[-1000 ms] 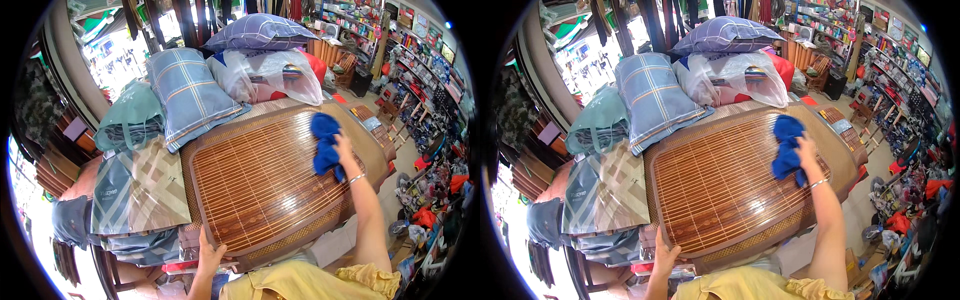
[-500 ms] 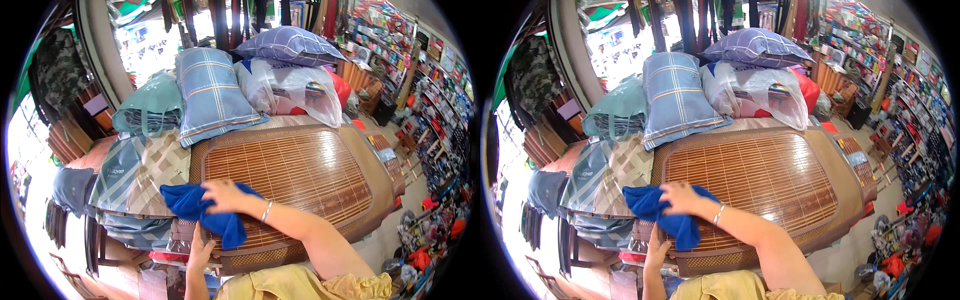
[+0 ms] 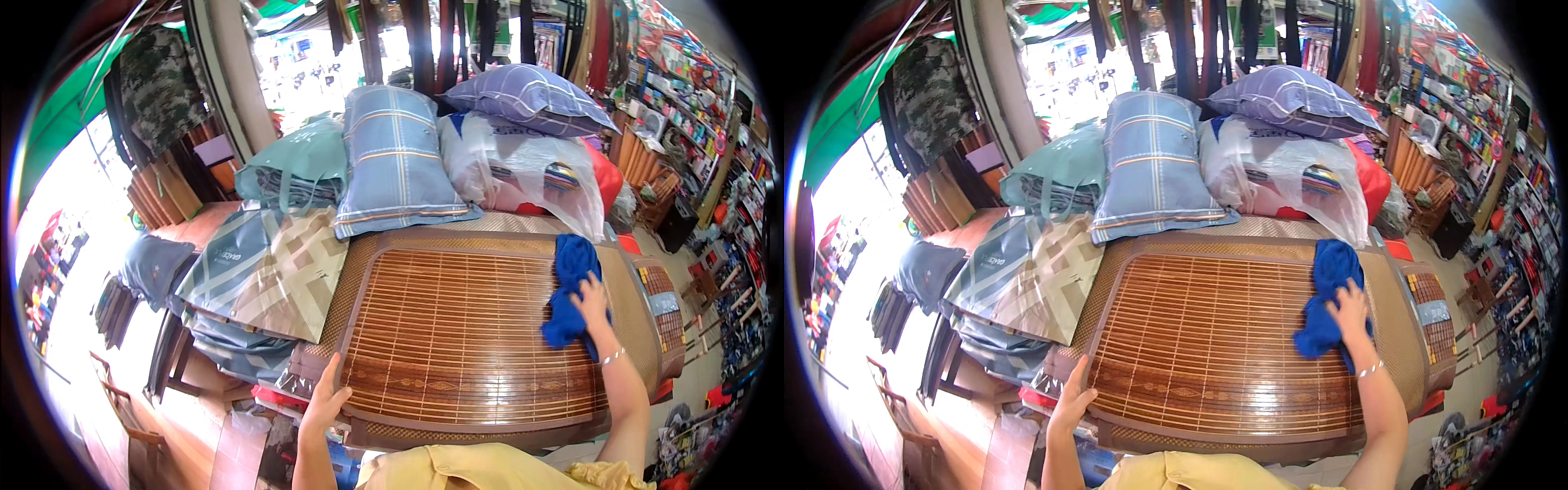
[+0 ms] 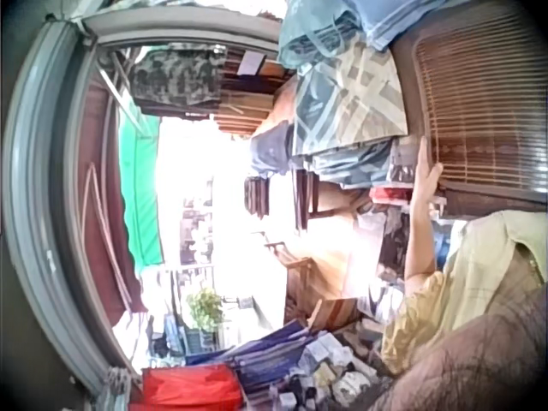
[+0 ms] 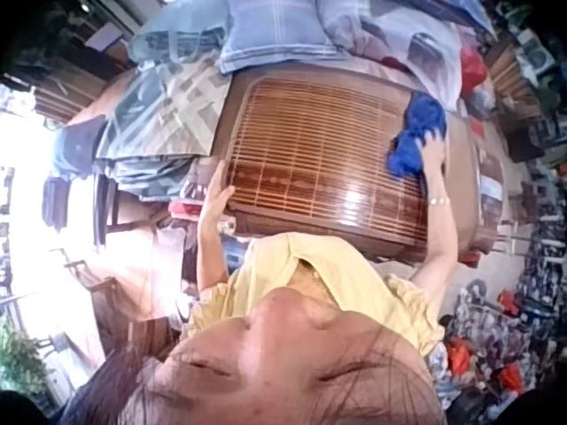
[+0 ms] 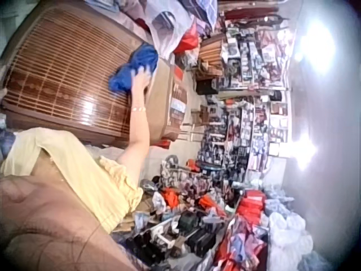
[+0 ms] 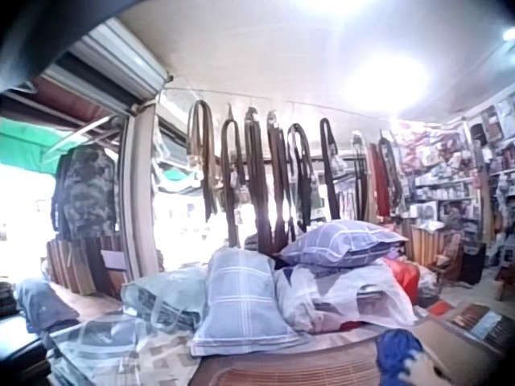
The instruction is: The person wipes a bamboo mat using a blue cloth, moves it onto a stack of pillows and other mats, walks to pick up a plastic bag, and then returns to wipe another bamboo mat.
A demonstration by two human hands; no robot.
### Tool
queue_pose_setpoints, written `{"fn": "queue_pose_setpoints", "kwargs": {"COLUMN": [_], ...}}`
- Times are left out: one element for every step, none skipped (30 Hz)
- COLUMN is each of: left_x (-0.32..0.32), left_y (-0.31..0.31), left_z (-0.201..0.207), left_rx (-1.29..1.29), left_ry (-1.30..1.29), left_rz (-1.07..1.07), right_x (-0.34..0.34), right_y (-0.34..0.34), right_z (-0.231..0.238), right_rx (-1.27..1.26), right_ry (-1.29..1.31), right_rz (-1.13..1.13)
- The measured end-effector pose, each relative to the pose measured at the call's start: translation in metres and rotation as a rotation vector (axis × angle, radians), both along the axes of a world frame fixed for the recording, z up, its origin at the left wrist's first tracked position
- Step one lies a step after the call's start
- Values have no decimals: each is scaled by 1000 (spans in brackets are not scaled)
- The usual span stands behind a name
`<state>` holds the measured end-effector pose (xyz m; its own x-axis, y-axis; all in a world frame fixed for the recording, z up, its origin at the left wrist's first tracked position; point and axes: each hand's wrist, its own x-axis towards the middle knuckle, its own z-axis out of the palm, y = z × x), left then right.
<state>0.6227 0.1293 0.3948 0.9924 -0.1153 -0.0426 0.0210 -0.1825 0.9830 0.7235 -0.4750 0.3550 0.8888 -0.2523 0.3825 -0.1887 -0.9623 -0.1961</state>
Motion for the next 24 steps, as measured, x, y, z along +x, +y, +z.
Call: {"fn": "queue_pose_setpoints", "kwargs": {"left_x": [1, 3, 2, 3, 1, 2, 2, 2, 2, 2, 3, 3, 2, 1, -1, -1, -3, -4, -4, -1, -1, 1, 0, 0], "left_y": [0, 0, -1, 0, 2, 2, 2, 2, 0, -4, -5, -4, -4, -4, -4, -10, -9, -10, -9, -12, -7, -6, -13, -11], "left_z": [-1, 1, 2, 2, 1, 3, -2, -6, -2, 4, 4, 3, -1, -6, -3, 5, 7, 8, 8, 7, 1, -3, 13, 12], "left_rx": [-27, -21, -19, -17, -4, 25, -17, -58, -57, -189, -257, -322, -164, -10, -6, -26, -93, -161, -137, -207, -151, -97, -117, -90], "left_ry": [-6, -4, -8, -8, -10, -11, -13, -15, -18, 163, 257, 354, 145, -61, -72, -71, -48, -23, -20, 63, 12, -41, 108, 91], "left_rz": [-17, -10, -20, -36, -36, -44, -38, -26, -33, -21, -25, -17, -8, 0, 6, -10, -14, -23, -3, -11, -9, -12, 9, 14], "right_x": [-10, -19, -26, -32, -38, -39, -38, -38, -29, -14, 9, 35, 63, 88, 108, 129, 144, 151, 150, 147, 132, 111, 84, 59], "right_y": [39, 83, 134, 181, 231, 267, 300, 332, 357, 378, 395, 408, 410, 405, 393, 366, 336, 299, 262, 201, 160, 121, 77, 54], "right_z": [9, 20, 34, 51, 71, 81, 80, 79, 73, 65, 54, 48, 39, 34, 42, 30, 34, 31, 35, 24, 24, 27, 29, 32], "right_rx": [-2, 0, -7, 54, 94, 186, 223, 191, 204, 198, 231, 242, 253, 195, 138, 77, 70, 59, 77, 111, 108, 144, 168, 180], "right_ry": [-55, -111, -133, -111, -69, -14, 42, 109, 122, 100, 106, 144, 119, 40, 62, -101, -21, -85, -50, -135, -137, -86, -36, 7], "right_rz": [180, 353, 517, 707, 848, 1023, 1149, 1189, 1225, 1227, 1199, 1133, 1056, 943, 809, 645, 539, 380, 272, 208, 125, -8, -99, -189]}}
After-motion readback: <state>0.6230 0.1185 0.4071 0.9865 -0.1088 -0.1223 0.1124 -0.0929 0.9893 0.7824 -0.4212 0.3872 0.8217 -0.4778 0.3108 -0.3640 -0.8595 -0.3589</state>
